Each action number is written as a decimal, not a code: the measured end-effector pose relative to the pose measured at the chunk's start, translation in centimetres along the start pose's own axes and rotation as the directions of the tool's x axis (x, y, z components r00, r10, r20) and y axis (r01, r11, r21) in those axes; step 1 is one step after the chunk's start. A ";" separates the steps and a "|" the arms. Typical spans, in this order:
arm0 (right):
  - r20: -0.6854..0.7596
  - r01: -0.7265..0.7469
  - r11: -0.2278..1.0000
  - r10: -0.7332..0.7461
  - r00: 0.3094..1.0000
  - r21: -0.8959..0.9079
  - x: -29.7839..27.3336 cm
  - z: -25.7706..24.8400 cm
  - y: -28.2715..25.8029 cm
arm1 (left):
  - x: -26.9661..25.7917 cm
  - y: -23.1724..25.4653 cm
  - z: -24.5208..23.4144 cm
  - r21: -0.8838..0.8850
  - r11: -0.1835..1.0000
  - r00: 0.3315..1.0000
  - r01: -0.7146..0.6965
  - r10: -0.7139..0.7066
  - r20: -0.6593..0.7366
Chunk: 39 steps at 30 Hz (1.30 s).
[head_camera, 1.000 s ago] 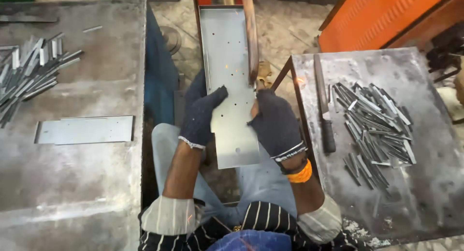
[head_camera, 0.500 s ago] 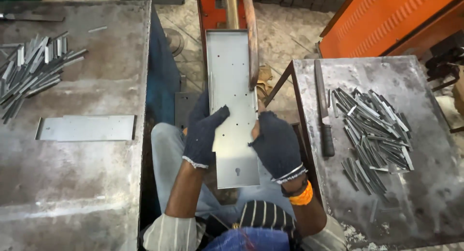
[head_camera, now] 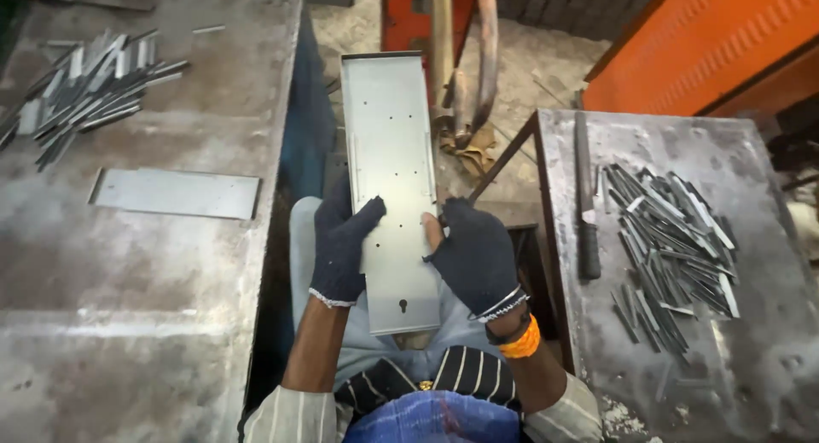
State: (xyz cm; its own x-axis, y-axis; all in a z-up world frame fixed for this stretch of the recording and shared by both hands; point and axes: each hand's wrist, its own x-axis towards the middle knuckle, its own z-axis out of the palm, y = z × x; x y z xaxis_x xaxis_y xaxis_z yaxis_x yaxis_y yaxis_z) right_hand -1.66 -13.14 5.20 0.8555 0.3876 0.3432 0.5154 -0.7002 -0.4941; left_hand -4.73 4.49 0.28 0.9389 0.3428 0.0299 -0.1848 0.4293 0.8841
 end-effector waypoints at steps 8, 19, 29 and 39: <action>0.061 0.159 0.986 -0.155 0.986 -0.049 4.4 7.8 -2.6 | -4.1 2.2 -4.6 0.187 0.977 0.951 -0.097 0.147 -0.273; 0.425 0.386 0.862 -0.499 0.755 0.328 -5.0 17.2 -8.4 | -17.4 -9.3 -28.8 0.166 0.984 0.433 0.057 0.126 -0.892; 0.539 0.344 0.875 -0.481 0.692 0.340 -5.8 18.7 -7.7 | -28.4 -12.2 -37.5 0.332 0.939 0.138 0.092 0.319 -0.938; 0.573 0.215 0.932 -0.351 0.740 0.293 -5.0 18.6 -6.0 | -18.7 -13.0 -31.5 0.805 0.072 0.518 0.589 0.731 -0.445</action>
State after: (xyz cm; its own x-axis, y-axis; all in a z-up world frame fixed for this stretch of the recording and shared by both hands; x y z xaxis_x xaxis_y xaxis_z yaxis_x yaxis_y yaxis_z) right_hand -8.11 0.25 -8.41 0.4806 0.8764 -0.0305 0.6782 -0.3935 -0.6207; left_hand -29.05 18.83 -26.43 0.2219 0.8628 0.4543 0.7736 -0.4394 0.4566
